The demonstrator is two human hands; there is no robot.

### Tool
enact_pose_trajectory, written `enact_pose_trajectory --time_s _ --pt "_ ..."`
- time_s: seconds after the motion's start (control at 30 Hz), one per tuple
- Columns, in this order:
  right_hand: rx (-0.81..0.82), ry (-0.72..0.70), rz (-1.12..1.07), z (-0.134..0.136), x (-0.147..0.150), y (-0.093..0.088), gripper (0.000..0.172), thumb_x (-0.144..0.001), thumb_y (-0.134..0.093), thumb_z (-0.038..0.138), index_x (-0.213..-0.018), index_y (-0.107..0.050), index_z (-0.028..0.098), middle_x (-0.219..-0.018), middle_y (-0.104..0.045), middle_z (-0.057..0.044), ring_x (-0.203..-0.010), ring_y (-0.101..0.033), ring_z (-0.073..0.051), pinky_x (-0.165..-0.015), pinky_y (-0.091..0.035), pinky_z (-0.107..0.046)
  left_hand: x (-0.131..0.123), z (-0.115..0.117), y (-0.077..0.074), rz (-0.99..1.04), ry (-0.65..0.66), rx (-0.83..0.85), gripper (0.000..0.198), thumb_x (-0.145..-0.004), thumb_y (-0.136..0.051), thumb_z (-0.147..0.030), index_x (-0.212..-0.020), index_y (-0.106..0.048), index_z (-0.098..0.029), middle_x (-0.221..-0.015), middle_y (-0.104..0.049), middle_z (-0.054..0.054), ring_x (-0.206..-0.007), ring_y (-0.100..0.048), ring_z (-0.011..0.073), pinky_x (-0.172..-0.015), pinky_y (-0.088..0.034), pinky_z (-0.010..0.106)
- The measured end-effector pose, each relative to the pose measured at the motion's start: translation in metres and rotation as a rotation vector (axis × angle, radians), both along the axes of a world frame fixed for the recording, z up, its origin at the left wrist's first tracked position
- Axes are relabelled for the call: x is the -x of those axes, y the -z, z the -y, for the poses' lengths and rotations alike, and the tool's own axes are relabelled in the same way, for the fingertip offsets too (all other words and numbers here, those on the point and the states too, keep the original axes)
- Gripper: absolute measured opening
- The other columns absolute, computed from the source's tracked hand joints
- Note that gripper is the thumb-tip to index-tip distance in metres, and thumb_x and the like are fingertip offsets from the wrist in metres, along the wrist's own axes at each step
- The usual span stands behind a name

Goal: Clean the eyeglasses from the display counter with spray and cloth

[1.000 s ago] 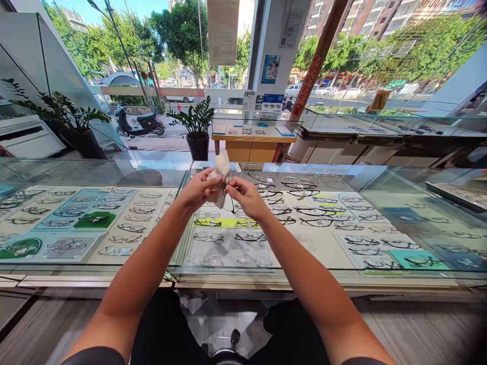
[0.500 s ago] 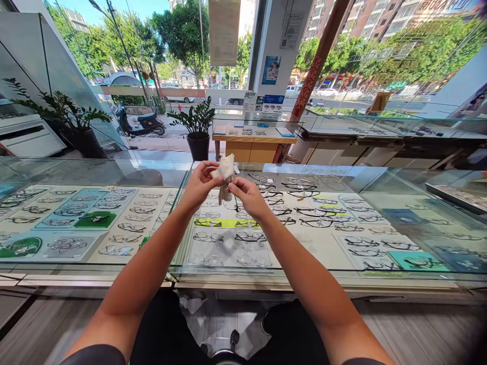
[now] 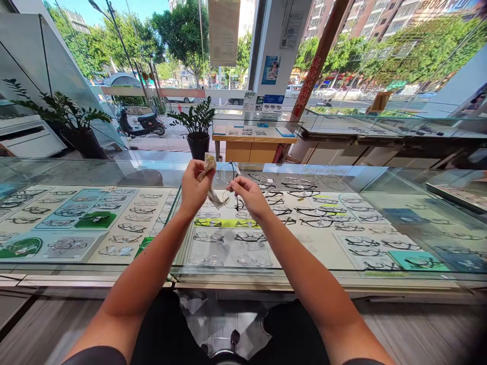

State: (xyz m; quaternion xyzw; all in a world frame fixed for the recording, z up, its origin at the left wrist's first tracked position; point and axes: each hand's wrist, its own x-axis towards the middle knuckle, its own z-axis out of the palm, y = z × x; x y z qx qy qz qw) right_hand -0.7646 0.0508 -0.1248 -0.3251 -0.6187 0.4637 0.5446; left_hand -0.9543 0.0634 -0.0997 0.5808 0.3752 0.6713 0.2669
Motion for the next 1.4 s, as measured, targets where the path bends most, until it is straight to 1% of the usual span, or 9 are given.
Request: enact_pose_trajectory --time_s 0.23,0.4,0.53,0.67,0.77,0.87,1.0,1.2,1.4 --pt "0.016 0.002 -0.005 -0.002 0.003 0.004 0.061 -0.081 -0.083 0.083 -0.086 -0.069 0.024 -0.091 -0.073 -0.004 -0.086 -0.058 -0.02 -0.082 -0.049 -0.035 -0.006 -0.001 0.003 0.043 0.198 0.154 0.036 -0.078 -0.094 -0.046 -0.09 -0.069 -0.022 -0.088 -0.072 0.001 -0.077 -0.066 0.0165 -0.072 -0.053 0.029" --pt "-0.028 0.015 0.036 -0.002 0.002 0.004 0.065 -0.081 -0.08 0.087 -0.087 -0.068 0.024 -0.085 -0.067 -0.002 -0.082 -0.055 -0.019 -0.078 -0.046 -0.035 -0.005 -0.001 0.001 0.123 0.359 0.258 0.051 -0.089 -0.078 -0.068 -0.083 -0.076 -0.018 -0.094 -0.078 0.008 -0.088 -0.074 0.022 -0.079 -0.061 0.033" --pt "-0.054 -0.032 0.059 -0.001 0.005 0.005 0.065 -0.083 -0.078 0.087 -0.084 -0.065 0.024 -0.084 -0.065 -0.001 -0.082 -0.055 -0.019 -0.076 -0.046 -0.034 -0.004 -0.005 0.005 0.135 0.31 0.277 0.047 -0.074 -0.099 -0.057 -0.084 -0.073 -0.018 -0.089 -0.076 0.004 -0.08 -0.069 0.0158 -0.073 -0.056 0.027" --pt "-0.066 -0.063 0.036 -0.003 0.004 0.007 0.063 -0.083 -0.08 0.085 -0.082 -0.061 0.024 -0.082 -0.062 0.0 -0.081 -0.054 -0.019 -0.076 -0.046 -0.034 -0.002 -0.01 0.009 0.127 0.401 0.372 0.059 -0.062 -0.108 -0.055 -0.092 -0.075 -0.017 -0.088 -0.076 0.004 -0.074 -0.065 0.0139 -0.068 -0.051 0.027" --pt "-0.063 -0.084 0.032 -0.003 0.003 0.007 0.061 -0.084 -0.082 0.083 -0.084 -0.062 0.025 -0.082 -0.062 0.0 -0.083 -0.055 -0.019 -0.079 -0.048 -0.035 -0.002 -0.01 0.01 0.023 0.51 0.453 0.06 -0.062 -0.106 -0.064 -0.087 -0.08 -0.015 -0.081 -0.076 0.005 -0.075 -0.066 0.0161 -0.073 -0.054 0.031" --pt "-0.054 -0.068 0.034 -0.003 0.001 0.005 0.061 -0.083 -0.083 0.082 -0.084 -0.066 0.023 -0.083 -0.063 -0.001 -0.082 -0.055 -0.019 -0.079 -0.047 -0.034 -0.003 -0.009 0.01 0.053 0.56 0.414 0.057 -0.066 -0.104 -0.065 -0.085 -0.083 -0.015 -0.082 -0.079 0.006 -0.081 -0.069 0.0178 -0.083 -0.056 0.033" --pt "-0.005 -0.069 -0.028 -0.001 0.002 0.001 0.061 -0.077 -0.09 0.08 -0.083 -0.071 0.021 -0.077 -0.062 0.0 -0.075 -0.051 -0.016 -0.074 -0.043 -0.032 -0.007 -0.006 0.011 0.216 0.623 0.35 0.049 -0.071 -0.106 -0.052 -0.095 -0.086 -0.014 -0.093 -0.083 0.008 -0.083 -0.071 0.0172 -0.082 -0.055 0.031" --pt "0.048 -0.072 -0.107 0.001 0.005 0.0 0.062 -0.07 -0.096 0.078 -0.082 -0.075 0.021 -0.072 -0.061 0.001 -0.072 -0.048 -0.015 -0.069 -0.041 -0.032 -0.01 -0.002 0.01 0.33 0.83 0.416 0.048 -0.074 -0.106 -0.038 -0.109 -0.081 -0.016 -0.109 -0.083 0.01 -0.092 -0.073 0.0186 -0.083 -0.055 0.031" --pt "0.095 -0.072 -0.15 0.002 0.006 0.002 0.062 -0.066 -0.099 0.075 -0.088 -0.078 0.02 -0.077 -0.065 0.0 -0.074 -0.053 -0.016 -0.072 -0.047 -0.033 -0.008 -0.001 0.005 0.289 0.798 0.378 0.047 -0.071 -0.108 -0.039 -0.1 -0.081 -0.015 -0.097 -0.082 0.007 -0.085 -0.071 0.0161 -0.08 -0.054 0.029"
